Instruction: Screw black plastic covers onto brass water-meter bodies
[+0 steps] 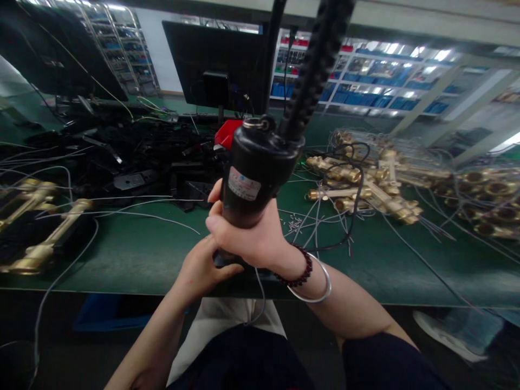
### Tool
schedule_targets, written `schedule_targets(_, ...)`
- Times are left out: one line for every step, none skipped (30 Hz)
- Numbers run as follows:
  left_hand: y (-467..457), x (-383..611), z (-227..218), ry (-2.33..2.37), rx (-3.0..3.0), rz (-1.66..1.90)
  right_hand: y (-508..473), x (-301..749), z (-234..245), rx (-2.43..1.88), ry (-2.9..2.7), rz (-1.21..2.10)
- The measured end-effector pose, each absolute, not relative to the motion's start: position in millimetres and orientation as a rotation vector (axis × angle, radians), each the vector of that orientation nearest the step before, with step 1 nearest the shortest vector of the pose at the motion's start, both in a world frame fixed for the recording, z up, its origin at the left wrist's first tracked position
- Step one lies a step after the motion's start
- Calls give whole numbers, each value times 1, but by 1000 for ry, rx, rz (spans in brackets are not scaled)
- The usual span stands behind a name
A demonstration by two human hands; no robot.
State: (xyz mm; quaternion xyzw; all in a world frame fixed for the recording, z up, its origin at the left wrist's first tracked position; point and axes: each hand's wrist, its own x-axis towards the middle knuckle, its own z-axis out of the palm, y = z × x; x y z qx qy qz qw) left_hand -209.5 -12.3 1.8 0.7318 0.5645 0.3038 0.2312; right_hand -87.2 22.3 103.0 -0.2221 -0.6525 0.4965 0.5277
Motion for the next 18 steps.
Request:
schedule_targets(-13, -209, 1, 1556, 2018, 843, 22, -88, 106, -550, -1586, 1179)
schedule_targets(-13, -209, 1, 1561, 2021, 852, 21, -90, 109, -569, -1612, 1177)
schedule_targets(-13, -209, 1, 1566, 2023, 860, 20, -91, 113, -587, -1631, 1178)
schedule_targets(-13, -209, 1, 1569, 2025, 864, 20, -93, 115, -601, -1643, 1184)
schedule_targets(-12, -209, 1, 1567, 2028, 865, 21, -94, 117, -609, -1646, 1191)
schedule_targets(-12, -210, 1, 1566, 2028, 865, 22, -95, 117, -608, -1647, 1198)
schedule_targets(-12, -210, 1, 1568, 2023, 865, 25, -96, 116, -598, -1650, 1209)
schedule_targets(-12, -211, 2, 1568, 2015, 863, 27, -97, 114, -580, -1653, 1223)
schedule_targets(-13, -211, 2, 1571, 2004, 861, 29, -97, 111, -562, -1651, 1240)
schedule_targets(-13, -211, 3, 1577, 1995, 857, 31, -97, 109, -543, -1650, 1268)
schedule_targets(-14, -210, 3, 1585, 1992, 850, 31, -97, 106, -526, -1644, 1299)
schedule_targets(-14, -208, 3, 1590, 2002, 839, 31, -96, 104, -514, -1631, 1331)
schedule_targets(-14, -207, 3, 1589, 2027, 819, 30, -94, 102, -508, -1612, 1354)
schedule_targets(-14, -205, 2, 1581, 2068, 791, 29, -90, 99, -510, -1590, 1370)
schedule_targets(-13, -204, 1, 1558, 2122, 751, 29, -85, 96, -516, -1562, 1367)
schedule_targets(-11, -204, -1, 1524, 2179, 701, 31, -78, 93, -532, -1541, 1345)
schedule_targets(-11, -206, -2, 1500, 2224, 675, 36, -70, 88, -559, -1520, 1320)
schedule_targets(-11, -209, -3, 1467, 2263, 667, 43, -63, 84, -578, -1475, 1228)
